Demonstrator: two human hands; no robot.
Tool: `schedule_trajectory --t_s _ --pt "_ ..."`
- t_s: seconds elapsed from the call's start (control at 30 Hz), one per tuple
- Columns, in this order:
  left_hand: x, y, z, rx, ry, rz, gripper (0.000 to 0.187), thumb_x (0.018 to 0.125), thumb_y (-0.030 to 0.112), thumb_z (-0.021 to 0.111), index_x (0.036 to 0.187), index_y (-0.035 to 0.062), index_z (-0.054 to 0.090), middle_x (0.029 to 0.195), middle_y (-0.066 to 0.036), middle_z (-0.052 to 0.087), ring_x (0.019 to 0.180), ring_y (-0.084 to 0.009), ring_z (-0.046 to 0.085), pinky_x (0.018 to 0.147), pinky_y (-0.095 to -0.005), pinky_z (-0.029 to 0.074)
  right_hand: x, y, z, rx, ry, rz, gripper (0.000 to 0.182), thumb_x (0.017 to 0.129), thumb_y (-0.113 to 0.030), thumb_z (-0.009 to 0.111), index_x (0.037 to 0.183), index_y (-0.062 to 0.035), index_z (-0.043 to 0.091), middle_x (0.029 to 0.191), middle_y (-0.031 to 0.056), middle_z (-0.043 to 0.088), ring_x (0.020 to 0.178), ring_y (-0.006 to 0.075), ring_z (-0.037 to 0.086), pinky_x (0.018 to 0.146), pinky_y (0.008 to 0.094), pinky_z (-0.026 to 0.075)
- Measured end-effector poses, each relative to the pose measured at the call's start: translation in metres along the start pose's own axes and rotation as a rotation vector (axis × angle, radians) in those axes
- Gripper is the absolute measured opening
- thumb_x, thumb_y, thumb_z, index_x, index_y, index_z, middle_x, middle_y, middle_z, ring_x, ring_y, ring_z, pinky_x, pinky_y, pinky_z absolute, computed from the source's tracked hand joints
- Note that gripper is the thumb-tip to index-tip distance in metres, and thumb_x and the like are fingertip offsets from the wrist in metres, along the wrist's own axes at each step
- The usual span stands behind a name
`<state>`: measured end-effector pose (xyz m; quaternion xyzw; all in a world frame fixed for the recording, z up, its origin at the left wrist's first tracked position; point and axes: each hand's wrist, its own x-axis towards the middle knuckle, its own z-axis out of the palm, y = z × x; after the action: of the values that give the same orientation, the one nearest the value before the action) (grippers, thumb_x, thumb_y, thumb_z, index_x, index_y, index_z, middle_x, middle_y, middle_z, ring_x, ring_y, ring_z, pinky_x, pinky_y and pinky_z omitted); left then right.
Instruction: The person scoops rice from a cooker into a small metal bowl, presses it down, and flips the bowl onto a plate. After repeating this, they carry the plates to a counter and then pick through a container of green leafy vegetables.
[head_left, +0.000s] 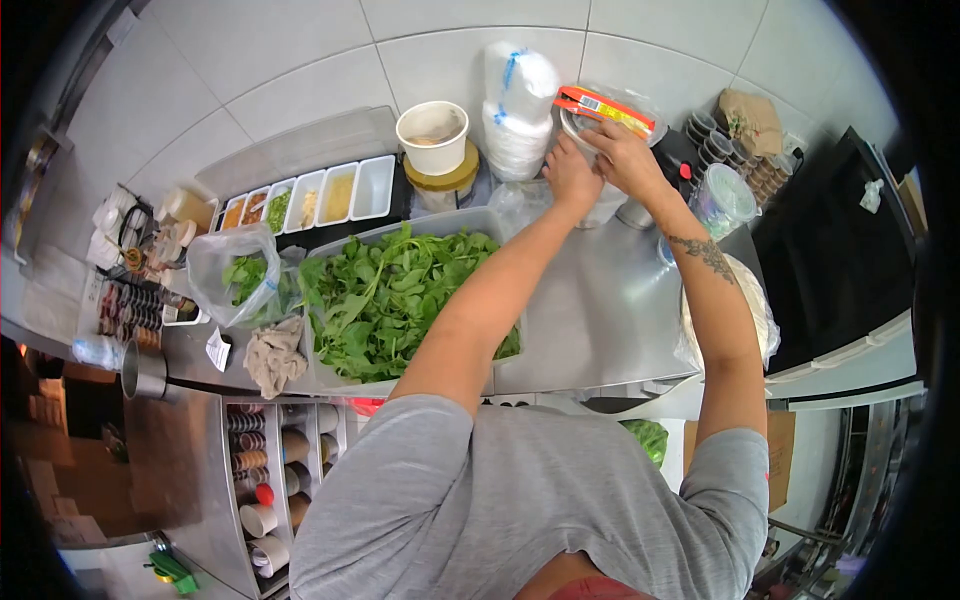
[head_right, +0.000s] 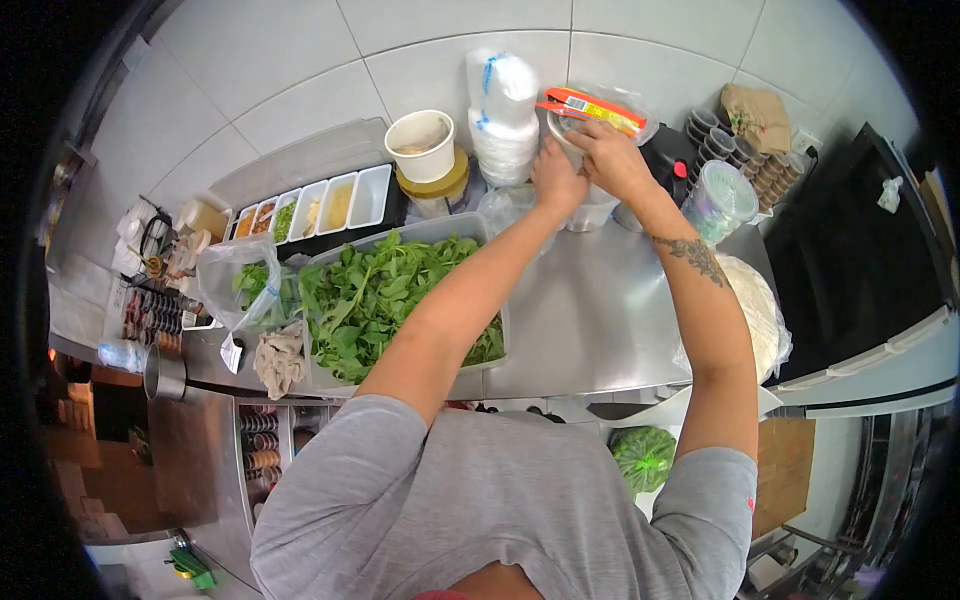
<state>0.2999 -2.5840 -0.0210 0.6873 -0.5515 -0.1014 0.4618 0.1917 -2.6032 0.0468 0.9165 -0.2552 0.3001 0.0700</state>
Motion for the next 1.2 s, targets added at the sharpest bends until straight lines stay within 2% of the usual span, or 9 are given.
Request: schedule_trajectory --t_s 0.17,0.27,0.47,0.77,0.87,0.9,1.0,1.17,1.2 --pt "0.02 -0.004 -0.016 -0.429 0.104 0.059 0.036 0.087 0.022 0.055 0.11 -0.0046 0.045 0.11 -0.029 0.053 0.103 -0.0438 0.05 0.09 -0.0503 0.039 -0.006 0.002 0.0 0.06 0.031 0.002 0.046 0.066 0.008 0.057 0.11 -0.0054 0.062 0.101 0.0095 0.057 0.098 0.0296 0.056 0.086 0.0392 0.045" --pt "0.036 0.008 -0.022 -0.578 -0.063 -0.217 0.03 0.09 0.02 0.05 0.108 -0.0035 0.046 0.102 -0.028 0.059 0.096 -0.0442 0.056 0.084 -0.0495 0.044 -0.008 0.0 -0.003 0.078 0.023 0.024 0.045 0.066 0.009 0.057 0.109 -0.0049 0.063 0.101 0.0095 0.058 0.099 0.0297 0.055 0.087 0.0387 0.045" --pt "0.05 0.021 -0.021 -0.233 0.166 -0.149 0.024 0.085 0.015 0.052 0.099 -0.0041 0.055 0.09 -0.026 0.065 0.086 -0.0411 0.064 0.079 -0.0483 0.049 -0.015 0.009 0.007 0.131 0.066 0.061 0.041 0.068 0.008 0.058 0.107 -0.0038 0.064 0.102 0.0094 0.059 0.1 0.0306 0.054 0.09 0.039 0.043" --pt "0.047 0.035 -0.036 -0.003 -0.088 -0.15 0.029 0.081 0.016 0.058 0.103 -0.0032 0.057 0.099 -0.024 0.065 0.091 -0.0359 0.065 0.079 -0.0437 0.053 -0.018 0.0 0.01 -0.084 0.139 0.053 0.045 0.071 0.003 0.062 0.115 -0.0069 0.06 0.108 0.0077 0.058 0.103 0.0299 0.053 0.093 0.0431 0.039" --pt "0.053 0.016 -0.033 0.128 -0.162 0.212 0.029 0.082 0.021 0.059 0.097 -0.0037 0.062 0.1 -0.022 0.065 0.092 -0.0355 0.065 0.077 -0.0437 0.053 -0.026 -0.029 -0.003 -0.203 0.165 0.142 0.052 0.072 0.0 0.062 0.123 -0.0106 0.056 0.112 0.0077 0.058 0.104 0.0297 0.053 0.093 0.0441 0.04" --pt "0.055 0.011 -0.038 0.164 -0.225 0.277 0.027 0.088 0.018 0.047 0.094 -0.0013 0.064 0.092 -0.021 0.066 0.089 -0.032 0.066 0.079 -0.043 0.051 -0.025 -0.039 -0.007 -0.178 0.188 0.18 0.055 0.073 0.0 0.062 0.126 -0.012 0.054 0.114 0.0084 0.058 0.105 0.0301 0.053 0.093 0.0443 0.04" --pt "0.033 0.045 -0.119 0.149 -0.641 -0.023 0.028 0.088 0.019 0.047 0.092 -0.0025 0.064 0.086 -0.022 0.066 0.086 -0.0293 0.066 0.079 -0.0412 0.051 -0.026 -0.063 -0.015 -0.167 0.311 0.232 0.061 0.076 0.0 0.058 0.133 -0.0197 0.049 0.128 0.016 0.051 0.116 0.0349 0.049 0.097 0.0434 0.042" --pt "0.02 -0.016 -0.211 0.38 -0.546 0.46 0.027 0.086 0.022 0.05 0.091 -0.0016 0.062 0.087 -0.023 0.064 0.082 -0.0356 0.063 0.076 -0.0434 0.049 -0.032 -0.124 -0.034 -0.069 0.357 0.514 0.056 0.078 -0.003 0.06 0.131 -0.018 0.052 0.124 0.0173 0.051 0.103 0.0337 0.054 0.088 0.0411 0.046" --pt "0.011 -0.019 -0.241 0.404 -0.564 0.416 0.026 0.086 0.022 0.05 0.09 -0.0014 0.061 0.086 -0.022 0.064 0.082 -0.0374 0.062 0.074 -0.0445 0.048 -0.033 -0.133 -0.031 -0.082 0.39 0.52 0.054 0.078 -0.004 0.061 0.13 -0.0174 0.053 0.121 0.0172 0.051 0.1 0.0327 0.054 0.086 0.0403 0.046"
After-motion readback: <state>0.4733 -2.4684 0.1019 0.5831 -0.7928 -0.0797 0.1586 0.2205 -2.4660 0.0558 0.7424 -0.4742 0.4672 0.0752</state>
